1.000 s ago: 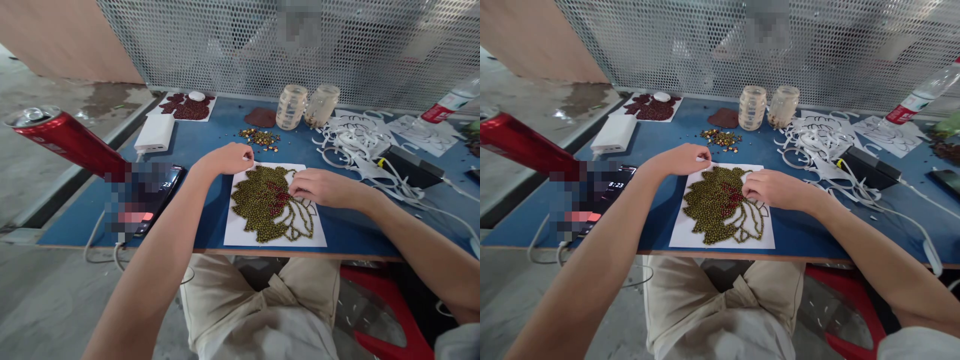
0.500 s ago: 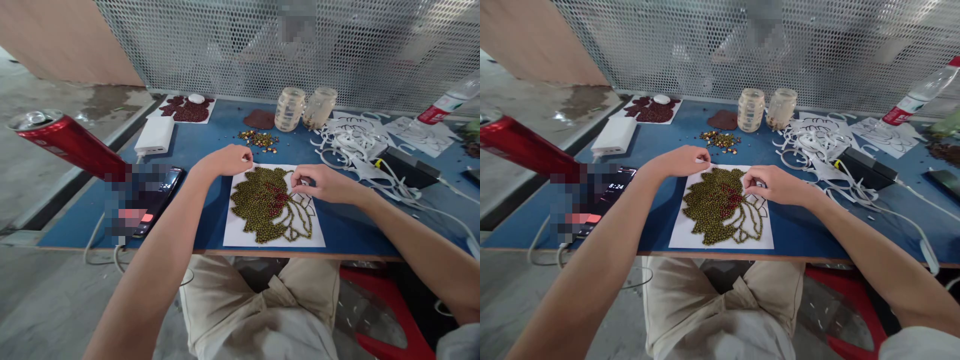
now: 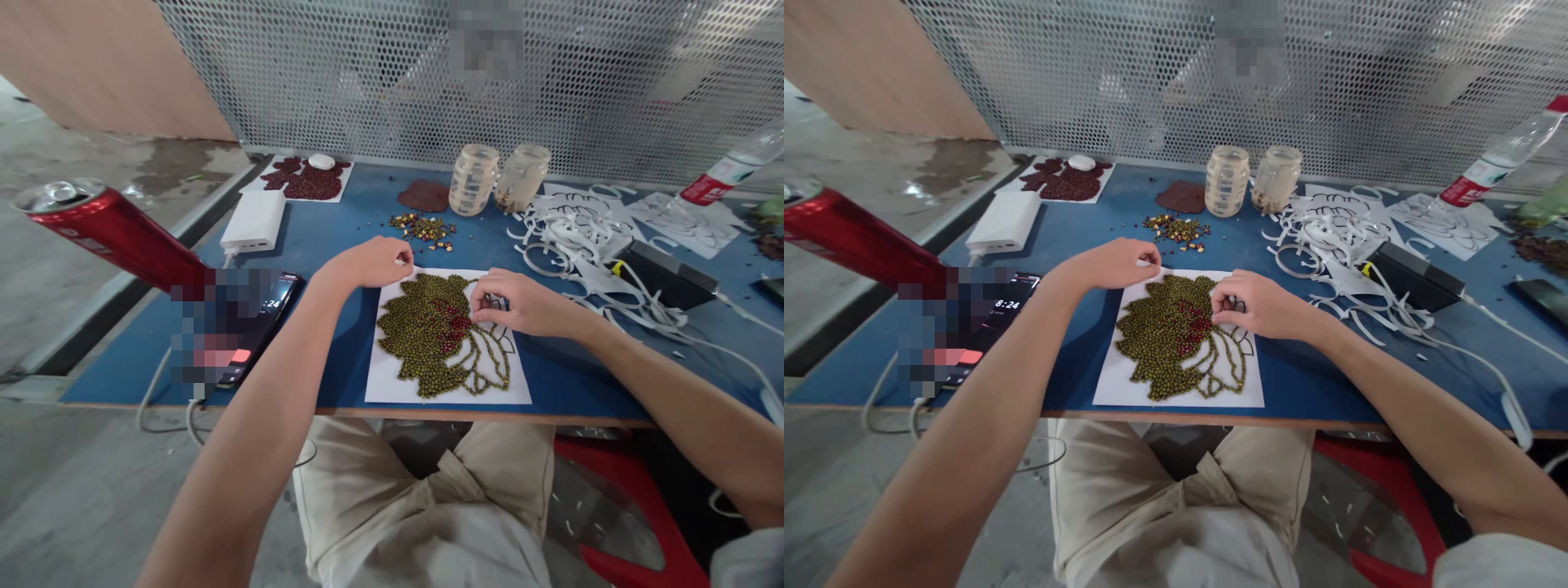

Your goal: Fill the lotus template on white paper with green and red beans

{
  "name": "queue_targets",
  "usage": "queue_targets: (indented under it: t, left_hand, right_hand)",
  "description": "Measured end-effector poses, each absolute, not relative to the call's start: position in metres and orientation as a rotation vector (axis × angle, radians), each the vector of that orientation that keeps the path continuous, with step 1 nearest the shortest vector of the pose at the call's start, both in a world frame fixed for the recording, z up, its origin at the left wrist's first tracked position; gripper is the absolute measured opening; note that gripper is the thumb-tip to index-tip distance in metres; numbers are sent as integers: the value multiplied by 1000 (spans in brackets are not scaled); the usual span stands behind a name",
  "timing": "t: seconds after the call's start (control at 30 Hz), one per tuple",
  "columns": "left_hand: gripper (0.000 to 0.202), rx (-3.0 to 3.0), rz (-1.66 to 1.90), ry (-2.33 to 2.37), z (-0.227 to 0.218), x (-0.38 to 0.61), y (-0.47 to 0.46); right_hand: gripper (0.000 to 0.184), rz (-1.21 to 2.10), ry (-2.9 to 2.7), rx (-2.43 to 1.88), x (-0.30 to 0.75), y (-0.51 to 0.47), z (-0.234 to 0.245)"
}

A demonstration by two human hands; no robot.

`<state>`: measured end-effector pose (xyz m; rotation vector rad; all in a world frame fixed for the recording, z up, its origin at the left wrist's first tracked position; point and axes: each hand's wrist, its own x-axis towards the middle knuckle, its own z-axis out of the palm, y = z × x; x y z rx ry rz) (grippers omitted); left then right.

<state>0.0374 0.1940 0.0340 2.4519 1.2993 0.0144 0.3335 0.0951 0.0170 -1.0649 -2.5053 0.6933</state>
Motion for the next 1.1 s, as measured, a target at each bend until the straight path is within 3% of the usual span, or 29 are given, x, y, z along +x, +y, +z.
queue_targets:
  t: [0.23, 0.6, 0.9, 1.1]
  left_hand:
    - [40, 2459, 9, 1309, 35, 39, 192]
    - [40, 2502, 32, 1267, 31, 37, 195]
    - [39, 2481, 39, 1281, 31, 37, 194]
    - [39, 2475, 27, 1282, 34, 38, 192]
  right_hand:
    - [24, 654, -2325, -1155, 336, 99, 21]
    - [22, -12, -2436, -1467, 330, 217, 15]
    - [25, 16, -2416, -1657, 311, 242, 6]
    - [23, -5, -2487, -1323, 323, 220, 20]
